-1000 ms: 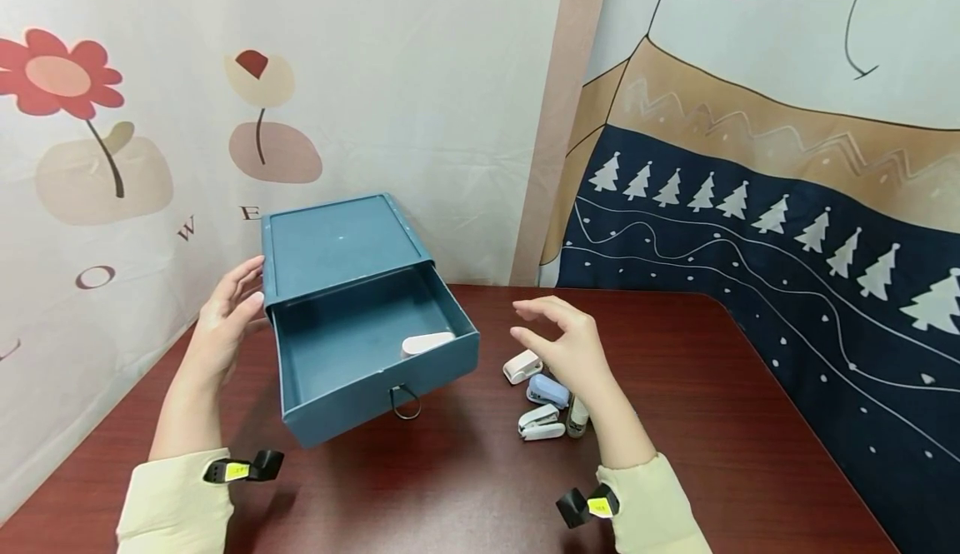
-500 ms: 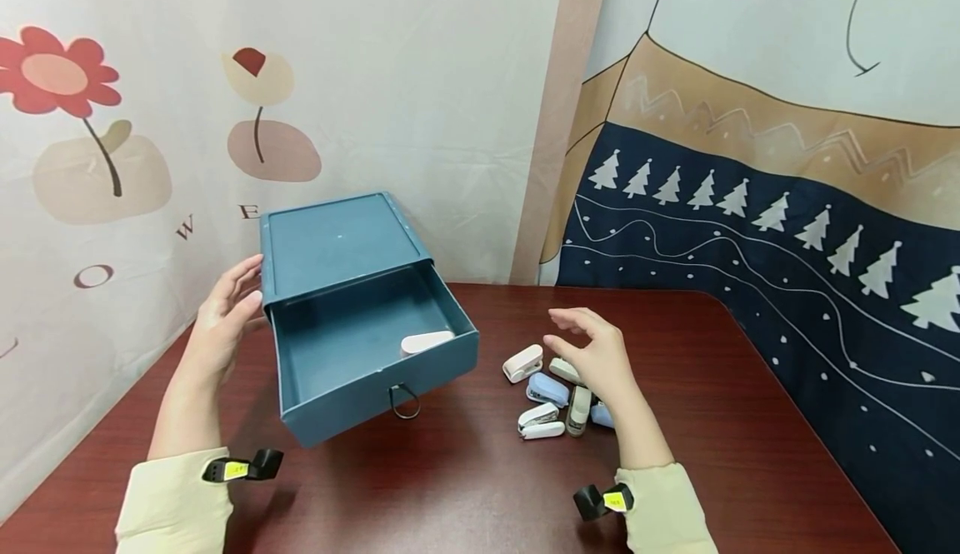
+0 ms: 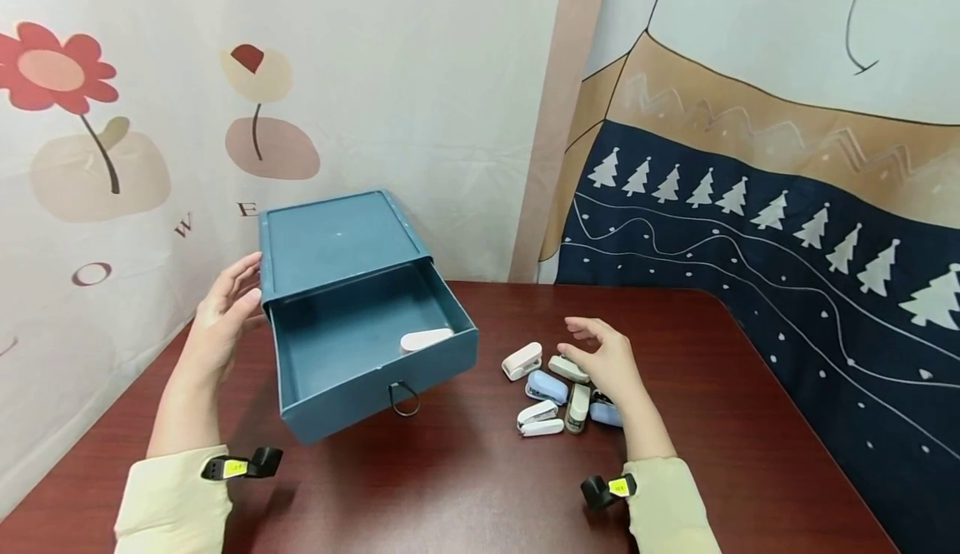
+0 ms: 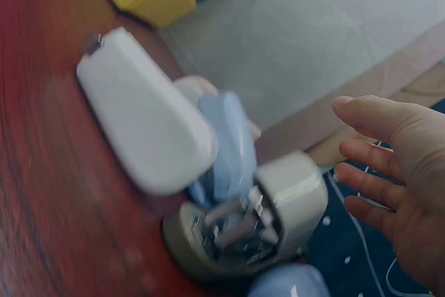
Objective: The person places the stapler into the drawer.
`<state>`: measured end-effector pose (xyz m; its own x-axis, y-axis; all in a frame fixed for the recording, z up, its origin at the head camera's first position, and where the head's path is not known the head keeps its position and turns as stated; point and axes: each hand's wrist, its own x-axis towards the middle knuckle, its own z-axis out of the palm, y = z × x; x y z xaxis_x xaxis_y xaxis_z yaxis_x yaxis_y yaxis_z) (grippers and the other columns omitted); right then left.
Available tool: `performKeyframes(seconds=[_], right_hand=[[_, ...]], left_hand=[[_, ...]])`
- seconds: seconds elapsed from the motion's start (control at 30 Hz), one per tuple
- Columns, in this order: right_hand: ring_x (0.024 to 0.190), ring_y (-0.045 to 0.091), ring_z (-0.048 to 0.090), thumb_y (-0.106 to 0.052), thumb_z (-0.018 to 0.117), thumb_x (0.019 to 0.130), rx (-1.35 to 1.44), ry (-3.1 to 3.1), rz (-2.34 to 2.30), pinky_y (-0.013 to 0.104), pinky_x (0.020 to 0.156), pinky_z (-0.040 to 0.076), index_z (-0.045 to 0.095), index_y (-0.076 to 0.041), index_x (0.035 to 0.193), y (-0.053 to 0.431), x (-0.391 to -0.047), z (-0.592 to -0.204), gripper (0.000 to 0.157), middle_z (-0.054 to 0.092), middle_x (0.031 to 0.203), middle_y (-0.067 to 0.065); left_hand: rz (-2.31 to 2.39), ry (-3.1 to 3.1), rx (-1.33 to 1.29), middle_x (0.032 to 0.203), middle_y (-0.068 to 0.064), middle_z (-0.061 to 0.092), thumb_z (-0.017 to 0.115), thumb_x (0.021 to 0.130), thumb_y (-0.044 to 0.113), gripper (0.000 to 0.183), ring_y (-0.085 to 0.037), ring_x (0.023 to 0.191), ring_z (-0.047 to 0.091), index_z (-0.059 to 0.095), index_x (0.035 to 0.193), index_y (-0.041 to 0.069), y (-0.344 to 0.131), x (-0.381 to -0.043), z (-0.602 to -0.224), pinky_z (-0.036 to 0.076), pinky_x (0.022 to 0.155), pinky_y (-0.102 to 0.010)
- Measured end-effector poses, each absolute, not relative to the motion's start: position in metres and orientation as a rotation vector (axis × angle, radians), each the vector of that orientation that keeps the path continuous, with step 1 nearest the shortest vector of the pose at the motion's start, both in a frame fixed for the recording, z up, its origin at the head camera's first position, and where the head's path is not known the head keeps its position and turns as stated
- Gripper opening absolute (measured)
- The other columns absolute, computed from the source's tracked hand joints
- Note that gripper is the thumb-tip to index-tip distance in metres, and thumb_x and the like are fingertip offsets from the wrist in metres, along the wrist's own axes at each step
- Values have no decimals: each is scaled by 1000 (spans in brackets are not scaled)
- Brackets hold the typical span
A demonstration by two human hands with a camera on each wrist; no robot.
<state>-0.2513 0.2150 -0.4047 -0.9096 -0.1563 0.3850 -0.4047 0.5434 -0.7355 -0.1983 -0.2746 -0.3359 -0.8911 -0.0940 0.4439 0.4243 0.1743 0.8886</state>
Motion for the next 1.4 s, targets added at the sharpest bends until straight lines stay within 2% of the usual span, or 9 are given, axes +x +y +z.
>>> performKeyframes(seconds=[0.27,0.47,0.73,0.97,1.23,1.4], right_hand=[[103,32,60,-10,75,83,440,-2620,1298,34,80,50,59,-1,127,228,-258,-421,48,62,117,19],[104,34,59,-13,75,83,454,-2681,1280,39,80,50,57,2,128,235,-261,-429,51,61,118,20],[104,35,58,-16,75,85,451,-2745,1326,36,76,50,56,3,129,241,-264,-437,52,60,120,21],[101,33,57,-15,76,82,494,-2763,1300,43,82,47,58,3,128,243,-268,-441,52,61,119,20],[91,24,56,-16,76,83,526,-2796,1281,37,75,47,62,2,121,241,-267,-439,44,64,112,16],[91,23,56,-16,75,84,530,-2791,1272,37,76,47,63,2,120,241,-266,-440,42,64,112,15]], left_hand=[[-1758,-2058,-323,142,-11,37,51,98,15,52,-23,124,39,37,148,15,-275,-197,-335,45,82,-17],[-1770,-2043,-326,142,-11,37,52,98,15,52,-22,123,40,38,148,15,-275,-198,-336,45,81,-17],[-1778,-2025,-348,141,-13,38,52,98,14,51,-20,122,42,39,147,13,-274,-199,-336,46,81,-17],[-1751,-2048,-328,142,-15,37,51,98,15,52,-21,123,41,38,148,13,-274,-197,-335,45,81,-16],[-1754,-2053,-322,143,-14,37,52,98,16,52,-22,124,41,37,148,14,-274,-197,-335,45,81,-16],[-1751,-2056,-327,143,-14,36,51,98,16,52,-21,124,41,37,148,14,-275,-197,-335,45,81,-16]])
